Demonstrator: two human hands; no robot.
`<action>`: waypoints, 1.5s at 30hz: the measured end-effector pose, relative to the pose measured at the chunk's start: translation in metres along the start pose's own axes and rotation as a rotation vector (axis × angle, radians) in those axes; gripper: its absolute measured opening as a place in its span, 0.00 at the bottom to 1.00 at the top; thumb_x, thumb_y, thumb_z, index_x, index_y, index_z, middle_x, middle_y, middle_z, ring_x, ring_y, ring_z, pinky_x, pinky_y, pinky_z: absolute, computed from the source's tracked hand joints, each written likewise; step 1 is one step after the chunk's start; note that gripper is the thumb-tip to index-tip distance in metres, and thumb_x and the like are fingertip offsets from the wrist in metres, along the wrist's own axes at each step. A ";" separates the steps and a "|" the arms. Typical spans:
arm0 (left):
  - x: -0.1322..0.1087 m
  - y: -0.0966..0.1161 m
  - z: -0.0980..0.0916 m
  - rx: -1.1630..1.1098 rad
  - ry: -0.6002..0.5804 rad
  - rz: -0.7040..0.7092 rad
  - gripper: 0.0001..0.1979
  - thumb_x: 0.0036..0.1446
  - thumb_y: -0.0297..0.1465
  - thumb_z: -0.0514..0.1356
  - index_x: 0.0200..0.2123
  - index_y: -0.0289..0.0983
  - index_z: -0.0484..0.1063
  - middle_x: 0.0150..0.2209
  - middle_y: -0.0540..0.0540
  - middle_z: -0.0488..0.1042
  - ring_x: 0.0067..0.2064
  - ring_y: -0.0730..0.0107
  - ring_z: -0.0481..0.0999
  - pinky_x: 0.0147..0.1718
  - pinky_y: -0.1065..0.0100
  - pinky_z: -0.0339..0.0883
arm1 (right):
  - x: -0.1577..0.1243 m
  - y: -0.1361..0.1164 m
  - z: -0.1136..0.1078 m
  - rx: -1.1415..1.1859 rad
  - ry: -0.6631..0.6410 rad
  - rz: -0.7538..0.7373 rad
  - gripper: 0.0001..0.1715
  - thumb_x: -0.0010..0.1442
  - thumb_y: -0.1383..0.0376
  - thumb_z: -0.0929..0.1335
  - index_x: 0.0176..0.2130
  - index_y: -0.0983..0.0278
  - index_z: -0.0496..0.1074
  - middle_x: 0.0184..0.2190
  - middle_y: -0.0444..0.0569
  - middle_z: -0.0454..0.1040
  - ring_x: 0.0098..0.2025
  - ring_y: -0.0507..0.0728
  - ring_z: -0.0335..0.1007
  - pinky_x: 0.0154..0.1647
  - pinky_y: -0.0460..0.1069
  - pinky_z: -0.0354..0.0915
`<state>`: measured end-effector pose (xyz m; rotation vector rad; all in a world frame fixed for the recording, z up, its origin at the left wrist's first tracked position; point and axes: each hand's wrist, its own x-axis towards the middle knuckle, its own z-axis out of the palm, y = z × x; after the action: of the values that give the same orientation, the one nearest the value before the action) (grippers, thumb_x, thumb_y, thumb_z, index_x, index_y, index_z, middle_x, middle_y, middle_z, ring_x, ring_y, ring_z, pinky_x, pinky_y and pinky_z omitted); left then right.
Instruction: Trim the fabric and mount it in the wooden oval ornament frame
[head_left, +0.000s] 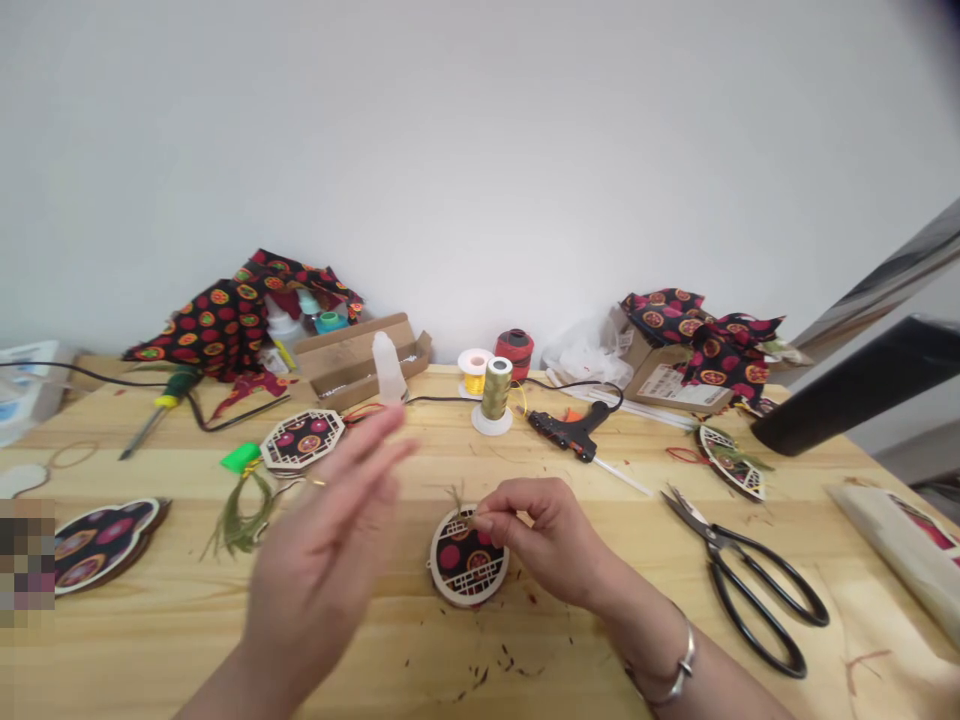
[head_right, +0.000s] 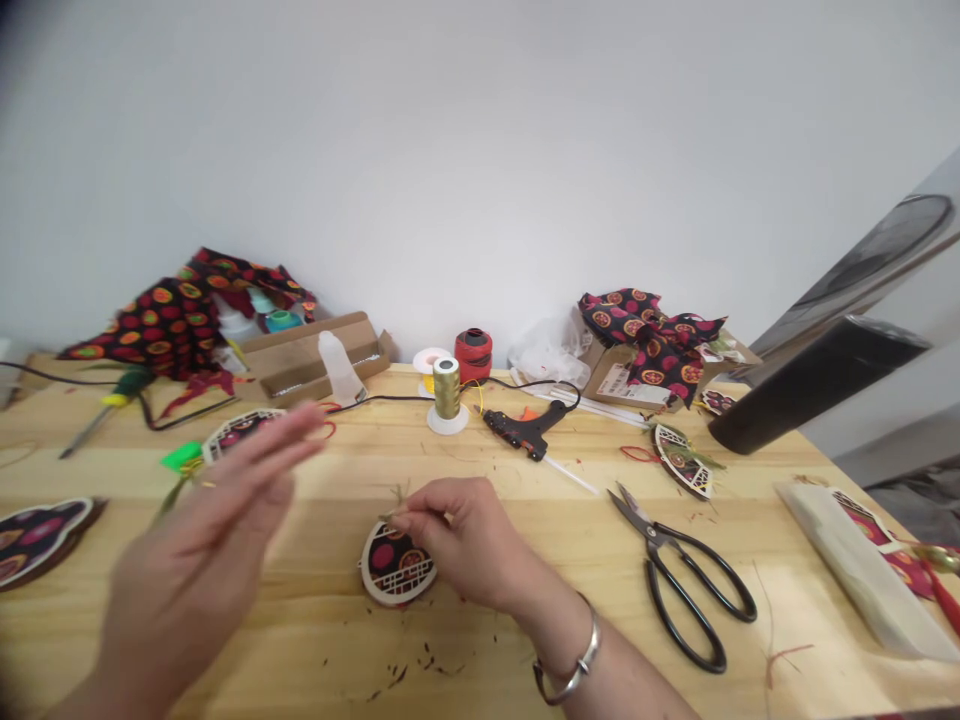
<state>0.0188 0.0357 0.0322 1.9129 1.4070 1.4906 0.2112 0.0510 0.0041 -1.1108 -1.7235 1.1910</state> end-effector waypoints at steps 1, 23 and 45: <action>-0.003 0.000 0.005 0.008 -0.116 0.071 0.16 0.60 0.29 0.56 0.49 0.50 0.74 0.58 0.55 0.70 0.57 0.63 0.69 0.58 0.63 0.60 | 0.000 0.000 0.000 -0.037 0.000 -0.028 0.11 0.57 0.65 0.67 0.26 0.67 0.76 0.22 0.46 0.74 0.25 0.50 0.66 0.28 0.44 0.62; -0.020 -0.027 0.025 0.033 -0.519 0.134 0.22 0.57 0.21 0.56 0.53 0.45 0.72 0.43 0.44 0.81 0.38 0.62 0.79 0.39 0.69 0.70 | -0.002 -0.001 -0.002 -0.111 -0.103 -0.048 0.13 0.60 0.70 0.64 0.32 0.65 0.78 0.28 0.46 0.78 0.29 0.51 0.70 0.32 0.43 0.64; -0.017 -0.016 0.024 -0.042 -0.379 -0.261 0.09 0.54 0.30 0.60 0.34 0.45 0.82 0.26 0.50 0.82 0.32 0.62 0.81 0.30 0.71 0.72 | 0.002 0.000 -0.012 -0.290 0.029 -0.072 0.11 0.61 0.67 0.65 0.29 0.64 0.73 0.25 0.44 0.74 0.29 0.51 0.67 0.31 0.44 0.60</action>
<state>0.0328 0.0354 0.0018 1.7857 1.3702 0.9700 0.2215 0.0563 0.0076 -1.2159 -1.9397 0.8952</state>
